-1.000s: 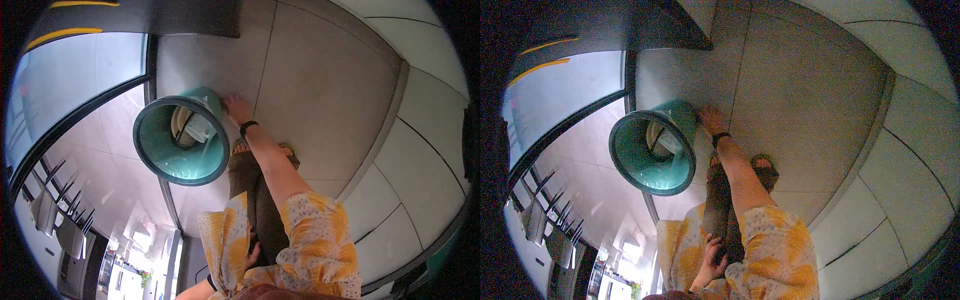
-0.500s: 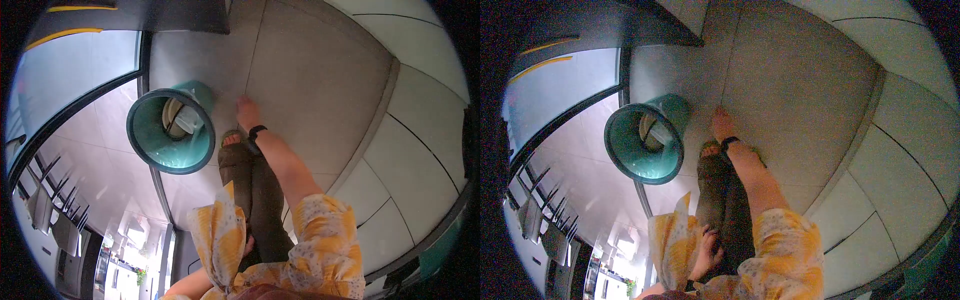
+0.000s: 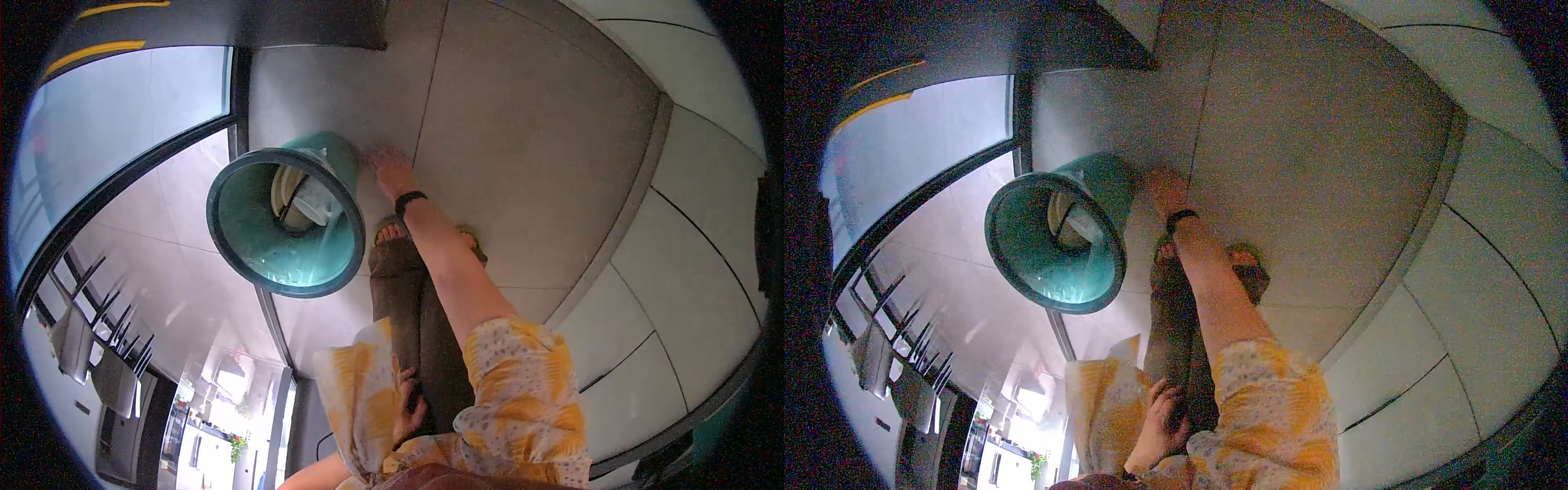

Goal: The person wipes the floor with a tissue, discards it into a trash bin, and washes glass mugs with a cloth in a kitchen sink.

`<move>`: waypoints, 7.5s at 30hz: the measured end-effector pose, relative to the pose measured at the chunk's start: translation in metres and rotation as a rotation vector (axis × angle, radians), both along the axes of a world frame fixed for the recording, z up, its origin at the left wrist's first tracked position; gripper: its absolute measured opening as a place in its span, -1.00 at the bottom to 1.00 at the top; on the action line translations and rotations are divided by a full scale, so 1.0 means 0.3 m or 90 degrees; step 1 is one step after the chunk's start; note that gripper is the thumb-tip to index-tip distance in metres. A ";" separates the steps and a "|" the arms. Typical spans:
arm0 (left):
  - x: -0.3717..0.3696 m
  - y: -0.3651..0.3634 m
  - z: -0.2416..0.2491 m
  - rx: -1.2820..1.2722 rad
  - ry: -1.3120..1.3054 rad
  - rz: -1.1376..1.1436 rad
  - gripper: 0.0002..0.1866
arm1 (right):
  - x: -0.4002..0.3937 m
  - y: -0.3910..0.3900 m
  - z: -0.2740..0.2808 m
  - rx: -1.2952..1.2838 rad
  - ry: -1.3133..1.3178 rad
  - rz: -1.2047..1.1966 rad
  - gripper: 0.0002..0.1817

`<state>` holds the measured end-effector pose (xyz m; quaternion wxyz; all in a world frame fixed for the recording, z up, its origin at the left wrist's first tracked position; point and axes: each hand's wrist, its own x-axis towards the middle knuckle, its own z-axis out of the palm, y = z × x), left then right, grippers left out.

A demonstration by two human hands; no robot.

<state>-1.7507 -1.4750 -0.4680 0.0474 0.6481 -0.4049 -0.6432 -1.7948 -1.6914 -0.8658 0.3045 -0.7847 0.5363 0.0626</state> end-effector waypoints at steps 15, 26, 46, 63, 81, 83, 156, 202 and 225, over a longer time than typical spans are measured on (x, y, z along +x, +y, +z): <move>-0.026 0.076 0.005 -0.026 0.016 0.125 -0.58 | -0.083 -0.063 0.643 -0.100 -0.427 -0.225 -0.84; -0.025 0.157 -0.049 -0.221 -0.090 -0.043 -0.64 | 0.114 -0.002 1.013 0.087 -0.322 0.159 -0.80; 0.080 0.095 0.271 0.021 -0.015 -0.271 -0.61 | -1.450 0.978 1.830 0.424 0.347 -0.467 -0.60; 0.216 -0.628 0.694 -0.192 -0.173 -0.254 -0.61 | -1.176 0.467 2.171 0.008 -0.163 -0.587 -0.77; -0.344 -1.039 0.967 -0.311 -0.230 -0.156 -0.63 | -1.952 -0.074 2.063 0.055 -0.043 -0.612 -0.70; -0.332 -1.045 0.955 -0.248 -0.253 -0.157 -0.60 | -1.843 -0.347 2.190 0.038 -0.098 -0.513 -0.67; -0.762 -3.088 0.936 -0.109 -0.204 -0.482 -0.36 | -1.471 -2.380 2.357 -0.066 0.131 -0.393 -0.66; -0.934 -3.120 1.016 -0.299 -0.320 -0.547 -0.61 | -1.522 -1.986 2.508 0.020 -0.117 -0.146 -0.81; -1.476 -3.277 0.659 -0.353 -0.220 -0.940 -0.22 | -1.516 -1.726 2.438 -0.210 -0.114 -0.216 -0.83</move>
